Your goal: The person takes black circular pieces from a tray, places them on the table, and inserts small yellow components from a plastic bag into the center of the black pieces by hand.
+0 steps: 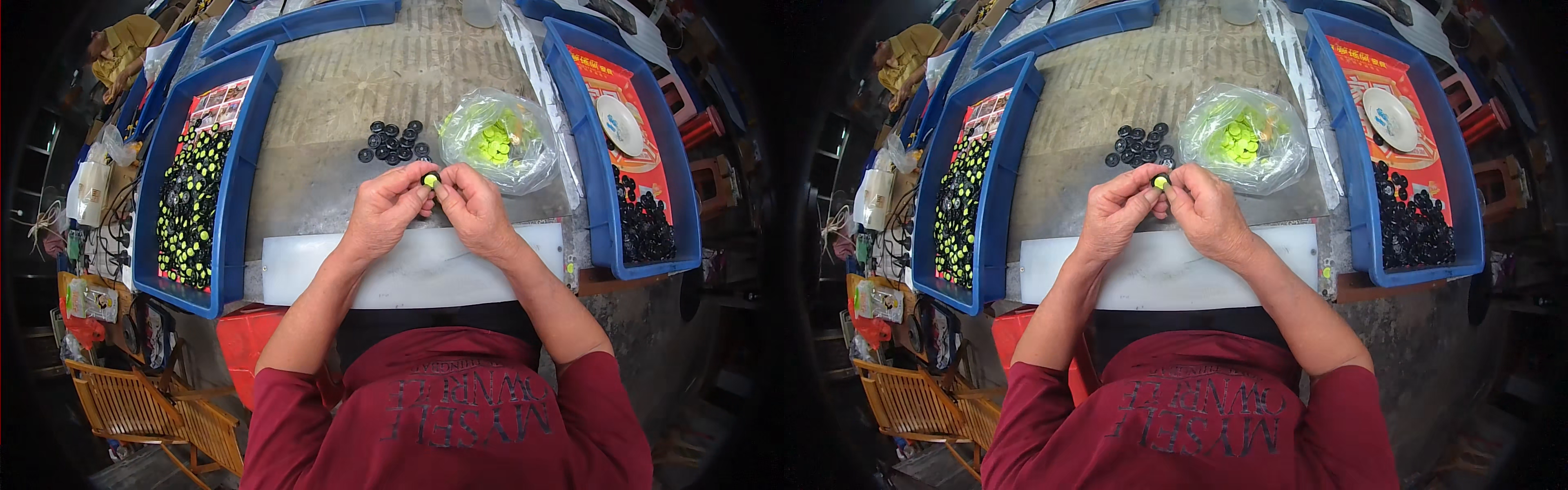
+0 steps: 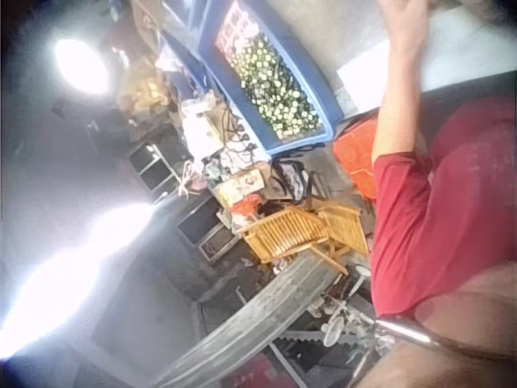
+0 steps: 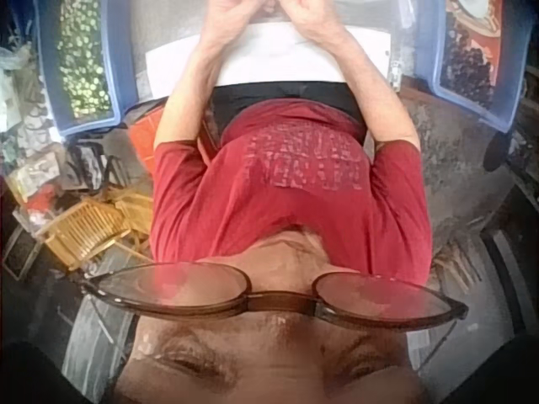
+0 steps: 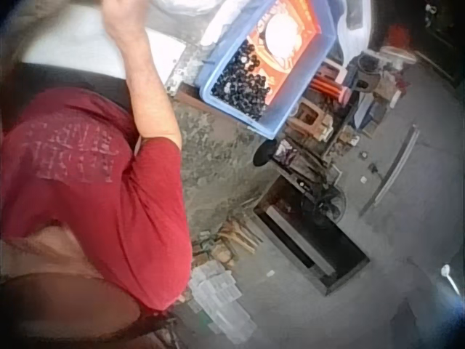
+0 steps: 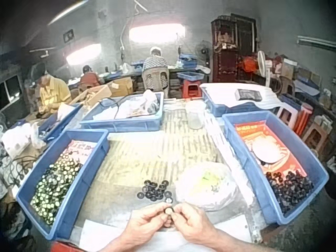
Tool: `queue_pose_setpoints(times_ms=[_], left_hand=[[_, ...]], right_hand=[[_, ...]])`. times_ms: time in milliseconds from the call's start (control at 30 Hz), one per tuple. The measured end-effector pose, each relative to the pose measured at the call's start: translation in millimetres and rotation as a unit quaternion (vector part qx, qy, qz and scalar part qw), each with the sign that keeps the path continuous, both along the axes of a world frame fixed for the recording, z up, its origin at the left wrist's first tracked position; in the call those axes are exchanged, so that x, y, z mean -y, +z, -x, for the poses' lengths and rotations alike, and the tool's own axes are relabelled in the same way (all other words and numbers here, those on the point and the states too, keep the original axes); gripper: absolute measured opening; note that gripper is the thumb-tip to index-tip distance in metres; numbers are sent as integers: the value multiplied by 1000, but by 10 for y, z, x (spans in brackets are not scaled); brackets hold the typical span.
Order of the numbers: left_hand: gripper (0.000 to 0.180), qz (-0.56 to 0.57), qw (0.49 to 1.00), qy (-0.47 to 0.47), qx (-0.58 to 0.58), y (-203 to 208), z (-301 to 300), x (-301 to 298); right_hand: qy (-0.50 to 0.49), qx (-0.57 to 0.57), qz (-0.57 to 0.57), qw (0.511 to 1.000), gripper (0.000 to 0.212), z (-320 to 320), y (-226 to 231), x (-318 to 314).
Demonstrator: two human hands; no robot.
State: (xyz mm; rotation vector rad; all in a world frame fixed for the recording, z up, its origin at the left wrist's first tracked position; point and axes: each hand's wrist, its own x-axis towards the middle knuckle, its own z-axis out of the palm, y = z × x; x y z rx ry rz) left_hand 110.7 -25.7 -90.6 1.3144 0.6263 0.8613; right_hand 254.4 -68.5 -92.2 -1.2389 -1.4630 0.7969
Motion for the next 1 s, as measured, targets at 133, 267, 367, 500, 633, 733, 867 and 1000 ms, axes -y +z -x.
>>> queue_pose_setpoints(times_ms=[133,267,367,500,633,733,867,1000], left_hand=[[25,5,1000,-2,-7,6,8,-12],[25,15,1000,2,1,-12,0,-2],[25,-1,1000,12,2,-25,-12,20],[25,-32,999,32,-26,-13,-23,44],[25,-37,998,41,-32,-15,-38,41],[25,-21,998,44,-29,-46,-43,38],[25,-165,980,65,-87,-97,-36,16],[25,-69,996,24,-57,-49,-13,10]], right_hand=[[1,10,-5,1000,9,22,-5,-5],[-3,31,-19,999,7,21,-32,-9],[-5,45,-31,999,7,28,-34,-5],[-18,77,-79,994,6,23,-77,-15],[-24,79,-69,994,5,26,-93,-19],[-30,76,-85,993,5,32,-113,-30],[-26,85,-76,993,4,24,-89,-31],[-5,19,-1,1000,6,28,-75,-29]])
